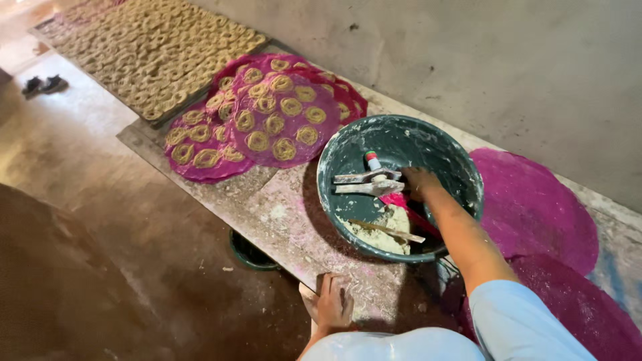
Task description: The person loads dough into a manual noodle press and extrudes small circular noodle portions onto a pink mat. They repeatedly scoop dough from a green bowl, press it through the tool, and arrange the formed noodles on the mat.
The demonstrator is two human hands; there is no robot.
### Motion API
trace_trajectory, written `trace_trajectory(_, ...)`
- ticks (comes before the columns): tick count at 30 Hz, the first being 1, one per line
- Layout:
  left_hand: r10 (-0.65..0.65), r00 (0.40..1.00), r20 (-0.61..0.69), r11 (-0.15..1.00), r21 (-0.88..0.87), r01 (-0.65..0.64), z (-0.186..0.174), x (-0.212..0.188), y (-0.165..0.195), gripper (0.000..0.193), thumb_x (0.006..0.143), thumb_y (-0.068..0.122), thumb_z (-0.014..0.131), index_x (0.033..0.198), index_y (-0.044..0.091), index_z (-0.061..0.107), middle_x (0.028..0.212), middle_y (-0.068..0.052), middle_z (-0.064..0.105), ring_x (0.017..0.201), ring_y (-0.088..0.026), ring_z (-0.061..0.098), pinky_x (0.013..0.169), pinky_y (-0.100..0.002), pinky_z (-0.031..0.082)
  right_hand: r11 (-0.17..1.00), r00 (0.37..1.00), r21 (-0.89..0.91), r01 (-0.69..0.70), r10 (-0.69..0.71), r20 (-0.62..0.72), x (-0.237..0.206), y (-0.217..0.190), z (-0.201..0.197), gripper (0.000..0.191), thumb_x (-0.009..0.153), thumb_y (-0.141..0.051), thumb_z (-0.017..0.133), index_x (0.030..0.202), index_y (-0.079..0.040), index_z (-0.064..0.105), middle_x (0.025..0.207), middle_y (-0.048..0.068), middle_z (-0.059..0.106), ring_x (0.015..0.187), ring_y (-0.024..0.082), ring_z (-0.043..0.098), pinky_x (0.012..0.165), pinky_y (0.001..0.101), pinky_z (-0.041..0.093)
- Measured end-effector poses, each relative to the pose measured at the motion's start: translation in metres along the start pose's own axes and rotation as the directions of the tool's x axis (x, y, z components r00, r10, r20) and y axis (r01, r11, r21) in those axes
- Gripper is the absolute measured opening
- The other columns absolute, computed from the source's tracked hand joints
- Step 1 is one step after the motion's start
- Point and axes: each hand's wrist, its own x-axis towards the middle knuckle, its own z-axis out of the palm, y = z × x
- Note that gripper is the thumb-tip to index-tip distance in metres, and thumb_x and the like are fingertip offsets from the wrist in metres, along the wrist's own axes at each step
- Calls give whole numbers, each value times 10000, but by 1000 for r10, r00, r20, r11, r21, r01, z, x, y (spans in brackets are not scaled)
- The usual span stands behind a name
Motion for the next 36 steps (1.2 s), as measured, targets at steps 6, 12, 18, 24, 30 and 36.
trace_trajectory(6,225,973,-57,952,224,-207,-8,38,10,499,794,281,713,1216,42,596,1277,-219,564,1146,-434,535,992,-525,418,990,992,-63,125,-127,-25,-4,-12,-37,566,750,-371,806,1244,-149,641,1351,156,601,1294,371,554,1059,593,442)
trace_trajectory(12,143,989,23,974,176,-145,-12,31,12,398,820,178,695,1187,47,609,1214,-186,603,1102,-408,551,973,-531,413,970,874,-34,239,-230,-429,-71,43,-40,477,659,-238,825,1062,-43,659,1106,239,658,1042,439,625,831,525,528)
trace_trajectory(18,439,891,115,874,-284,-394,51,42,80,320,948,109,661,1261,63,619,1249,-189,591,1194,-391,545,1066,-493,422,584,963,775,242,-45,-267,-238,160,12,685,855,-257,729,1438,-4,476,1176,106,676,1092,247,634,956,372,485)
trace_trajectory(24,413,818,400,103,-913,394,145,90,204,819,989,423,623,1626,54,265,1692,-159,239,1589,-283,251,1320,-422,188,38,984,986,162,72,-165,-430,218,107,597,993,-354,653,1428,5,455,1315,62,591,1180,150,559,976,322,464)
trace_trajectory(30,631,612,477,-405,-470,784,221,116,258,701,1048,648,515,1421,55,509,1245,-76,571,1324,-253,532,1258,-462,330,-266,910,875,-404,-19,415,-477,241,139,522,999,-325,406,1168,89,676,953,176,753,811,252,706,773,385,575)
trace_trajectory(36,417,637,648,-575,-356,737,275,114,232,442,1090,560,441,938,148,485,852,-5,489,859,-167,512,966,-392,449,178,772,755,-631,247,586,-440,243,126,674,1023,-488,253,887,-19,716,706,92,696,613,201,604,530,391,427)
